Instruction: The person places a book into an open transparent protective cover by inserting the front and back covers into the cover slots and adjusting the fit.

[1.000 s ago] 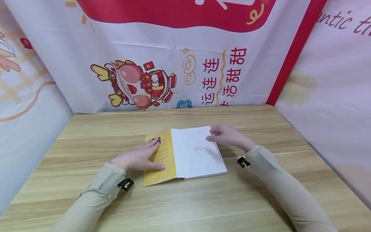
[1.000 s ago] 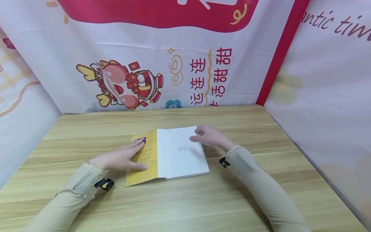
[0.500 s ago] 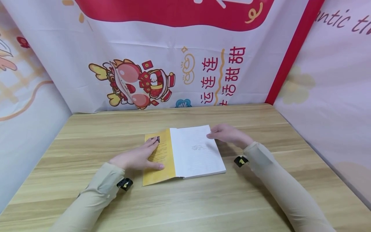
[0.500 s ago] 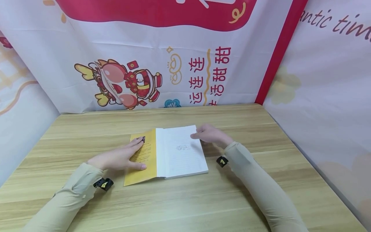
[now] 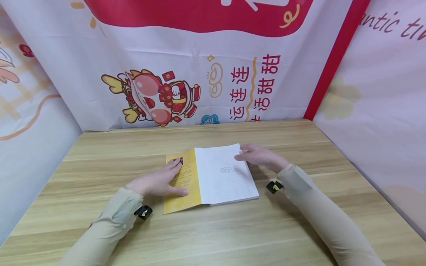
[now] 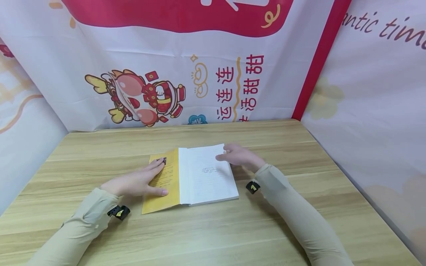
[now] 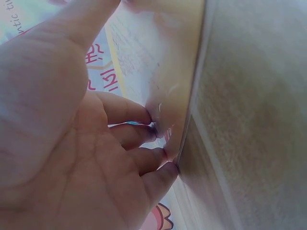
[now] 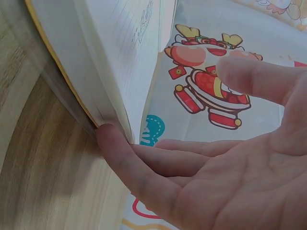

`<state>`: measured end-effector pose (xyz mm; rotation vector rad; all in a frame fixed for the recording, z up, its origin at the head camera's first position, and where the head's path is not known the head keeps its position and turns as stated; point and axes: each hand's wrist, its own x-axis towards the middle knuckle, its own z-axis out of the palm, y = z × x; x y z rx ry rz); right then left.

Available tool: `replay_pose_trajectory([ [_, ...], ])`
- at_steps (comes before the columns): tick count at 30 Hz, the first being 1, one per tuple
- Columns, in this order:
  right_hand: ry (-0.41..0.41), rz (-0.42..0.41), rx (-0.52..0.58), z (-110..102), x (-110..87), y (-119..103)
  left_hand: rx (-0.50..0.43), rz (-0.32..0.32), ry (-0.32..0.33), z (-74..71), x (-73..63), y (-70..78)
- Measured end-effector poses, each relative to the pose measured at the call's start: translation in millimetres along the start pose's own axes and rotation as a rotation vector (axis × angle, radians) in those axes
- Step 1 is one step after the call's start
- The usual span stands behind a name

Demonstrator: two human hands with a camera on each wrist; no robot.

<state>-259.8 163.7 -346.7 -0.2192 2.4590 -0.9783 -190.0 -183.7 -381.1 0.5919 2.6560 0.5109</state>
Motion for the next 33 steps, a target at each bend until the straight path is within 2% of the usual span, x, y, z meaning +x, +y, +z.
replay_pose_trajectory([
  [7,-0.006,-0.012,-0.003,-1.0,-3.6,-1.0,0.013,0.013,0.010,0.3,0.8,0.4],
  [21,0.027,-0.109,-0.036,4.0,-14.6,-11.2,0.008,0.003,0.012,-1.0,-0.7,1.0],
  [29,0.088,-0.071,0.080,3.0,-16.8,-18.4,-0.015,0.000,0.009,-1.3,-1.8,0.1],
  [33,0.082,-0.095,0.157,4.6,-18.1,-21.6,-0.030,-0.008,0.008,-1.1,-2.1,0.2],
])
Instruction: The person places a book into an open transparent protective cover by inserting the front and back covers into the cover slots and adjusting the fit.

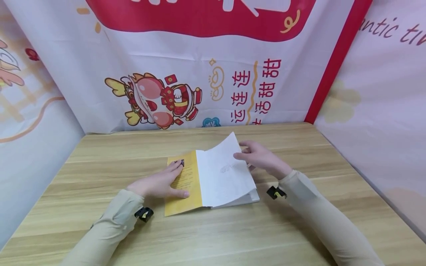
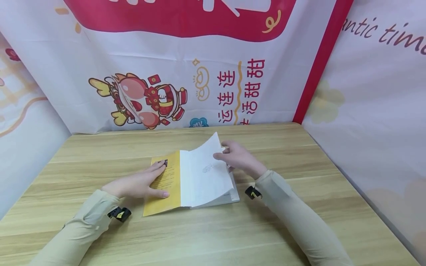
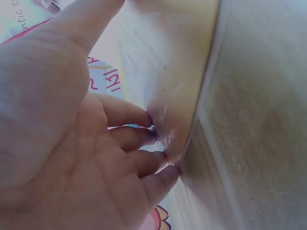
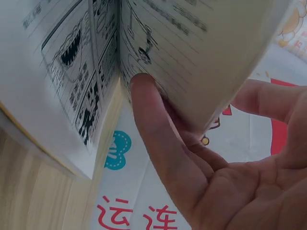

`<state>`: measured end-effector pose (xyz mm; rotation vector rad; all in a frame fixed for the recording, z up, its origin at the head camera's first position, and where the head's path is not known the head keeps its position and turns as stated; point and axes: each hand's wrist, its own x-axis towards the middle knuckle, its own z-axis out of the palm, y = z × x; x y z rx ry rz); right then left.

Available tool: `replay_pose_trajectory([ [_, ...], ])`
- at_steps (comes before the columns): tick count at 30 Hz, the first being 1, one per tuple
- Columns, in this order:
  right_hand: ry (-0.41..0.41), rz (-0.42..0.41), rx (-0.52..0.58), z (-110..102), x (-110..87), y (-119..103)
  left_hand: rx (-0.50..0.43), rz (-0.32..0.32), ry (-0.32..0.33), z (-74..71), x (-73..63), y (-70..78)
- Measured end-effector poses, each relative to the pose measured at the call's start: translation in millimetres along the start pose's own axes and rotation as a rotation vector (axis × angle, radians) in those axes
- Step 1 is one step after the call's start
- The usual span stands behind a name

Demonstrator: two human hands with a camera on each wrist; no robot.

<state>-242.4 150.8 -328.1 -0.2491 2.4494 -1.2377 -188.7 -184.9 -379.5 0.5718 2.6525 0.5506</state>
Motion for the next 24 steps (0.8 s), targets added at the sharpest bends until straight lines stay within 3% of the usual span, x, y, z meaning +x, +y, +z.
replay_pose_trajectory([
  [7,-0.017,-0.064,0.103,5.3,-2.6,-1.8,0.008,0.044,0.055,0.0,0.7,2.2],
  [15,-0.184,-0.220,0.191,18.4,-14.1,-9.8,0.019,0.214,0.260,-3.2,2.5,25.7],
  [20,-0.189,-0.334,0.099,34.1,-21.5,-14.2,-0.172,0.216,0.408,-4.5,1.7,43.4],
  [24,-0.152,-0.421,-0.067,43.6,-27.8,-14.7,-0.384,0.185,0.421,-7.8,-3.9,54.3],
])
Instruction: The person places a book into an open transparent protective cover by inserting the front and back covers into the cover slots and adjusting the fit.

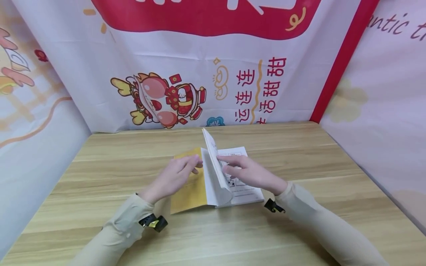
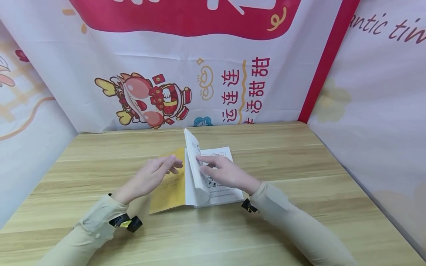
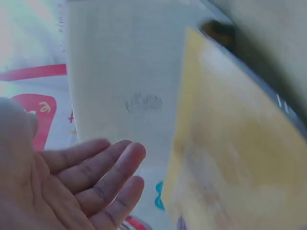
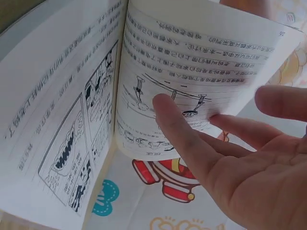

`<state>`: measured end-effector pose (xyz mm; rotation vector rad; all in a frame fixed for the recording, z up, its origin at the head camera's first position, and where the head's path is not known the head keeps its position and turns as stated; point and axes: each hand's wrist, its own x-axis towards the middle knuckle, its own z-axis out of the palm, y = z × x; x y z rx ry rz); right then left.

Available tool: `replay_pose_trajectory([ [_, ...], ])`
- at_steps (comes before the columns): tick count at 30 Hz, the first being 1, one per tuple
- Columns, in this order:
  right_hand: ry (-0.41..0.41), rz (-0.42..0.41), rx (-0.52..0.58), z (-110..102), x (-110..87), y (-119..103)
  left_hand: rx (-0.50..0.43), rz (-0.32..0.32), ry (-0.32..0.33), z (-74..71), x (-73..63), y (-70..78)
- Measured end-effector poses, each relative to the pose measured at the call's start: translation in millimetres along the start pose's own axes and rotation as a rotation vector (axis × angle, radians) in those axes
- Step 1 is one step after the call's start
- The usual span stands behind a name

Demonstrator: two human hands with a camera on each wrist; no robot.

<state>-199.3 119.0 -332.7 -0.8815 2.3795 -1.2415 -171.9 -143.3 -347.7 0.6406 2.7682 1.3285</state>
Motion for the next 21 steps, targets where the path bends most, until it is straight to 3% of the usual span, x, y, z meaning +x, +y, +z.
replay_pose_trajectory([
  [5,-0.003,-0.118,-0.084,7.4,-1.1,0.0,-0.203,-0.104,0.007,0.3,0.9,8.5],
  [9,-0.023,-0.151,-0.101,12.0,-2.6,-2.5,-0.312,-0.161,0.005,0.6,2.0,10.2],
  [14,-0.061,-0.169,-0.121,14.3,-3.9,-5.2,-0.326,-0.199,-0.001,2.9,2.3,10.4],
  [21,-0.101,-0.179,-0.156,14.1,-2.4,-6.3,-0.253,-0.210,0.020,4.4,0.2,11.4],
])
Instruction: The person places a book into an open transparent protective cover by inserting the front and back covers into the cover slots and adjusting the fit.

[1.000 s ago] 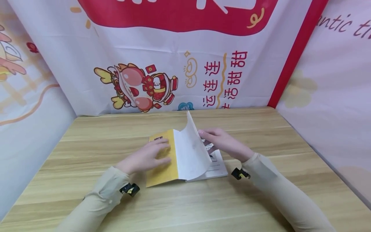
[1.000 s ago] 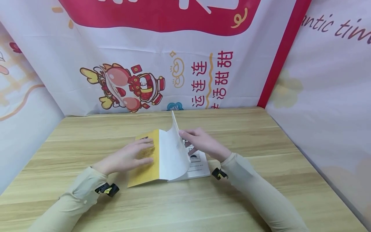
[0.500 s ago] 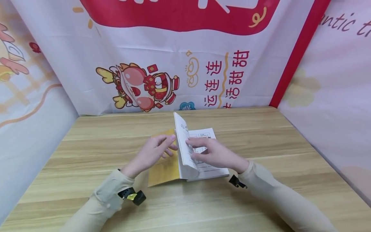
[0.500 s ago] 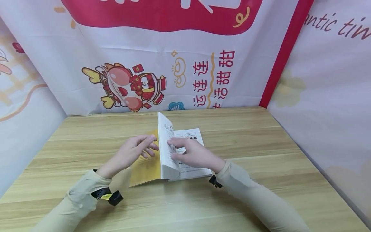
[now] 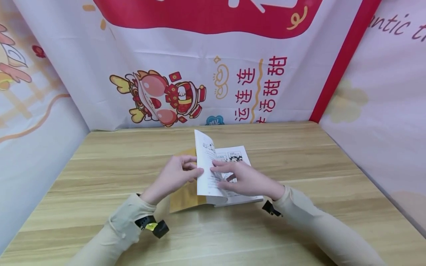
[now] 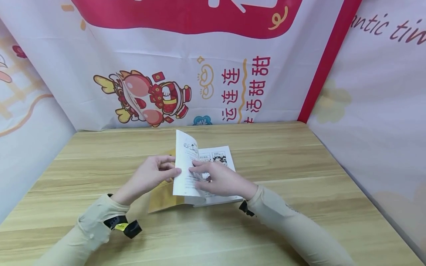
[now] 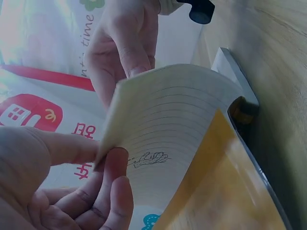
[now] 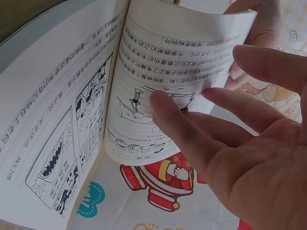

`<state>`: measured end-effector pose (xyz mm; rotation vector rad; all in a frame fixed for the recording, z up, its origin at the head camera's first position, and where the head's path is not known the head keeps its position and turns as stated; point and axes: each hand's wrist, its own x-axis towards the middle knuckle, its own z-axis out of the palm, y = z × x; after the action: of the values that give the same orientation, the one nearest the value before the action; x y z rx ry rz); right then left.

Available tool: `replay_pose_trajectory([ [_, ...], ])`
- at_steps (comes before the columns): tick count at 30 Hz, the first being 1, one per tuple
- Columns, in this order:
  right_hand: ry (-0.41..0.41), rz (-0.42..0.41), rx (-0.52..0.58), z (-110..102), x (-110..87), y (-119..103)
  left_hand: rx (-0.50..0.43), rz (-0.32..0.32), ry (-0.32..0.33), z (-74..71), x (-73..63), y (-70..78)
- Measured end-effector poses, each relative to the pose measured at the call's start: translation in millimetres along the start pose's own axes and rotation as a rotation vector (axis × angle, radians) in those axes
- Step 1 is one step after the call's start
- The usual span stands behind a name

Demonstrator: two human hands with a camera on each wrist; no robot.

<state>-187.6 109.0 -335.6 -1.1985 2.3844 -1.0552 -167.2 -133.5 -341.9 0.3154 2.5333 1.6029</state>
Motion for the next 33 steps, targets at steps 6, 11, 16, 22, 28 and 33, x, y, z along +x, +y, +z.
replay_pose_trajectory([
  [6,-0.026,0.014,0.002,-0.6,0.3,0.1,0.071,0.015,-0.006,-0.7,-0.8,-2.2],
  [11,-0.037,0.004,-0.040,-1.0,-0.7,1.1,0.150,0.055,0.015,1.4,-0.8,-2.7],
  [16,-0.044,-0.026,-0.069,-0.1,-0.3,1.6,0.220,0.078,0.020,2.8,-0.9,-5.5],
  [22,-0.053,-0.069,-0.103,1.5,1.1,2.4,0.377,0.092,0.036,3.4,-0.3,-10.0],
  [28,-0.070,-0.107,-0.091,3.0,3.4,5.5,0.541,0.128,0.036,3.1,0.3,-14.1],
  [33,-0.087,-0.135,-0.064,5.7,4.2,11.2,0.704,0.281,-0.040,5.3,0.5,-20.7],
])
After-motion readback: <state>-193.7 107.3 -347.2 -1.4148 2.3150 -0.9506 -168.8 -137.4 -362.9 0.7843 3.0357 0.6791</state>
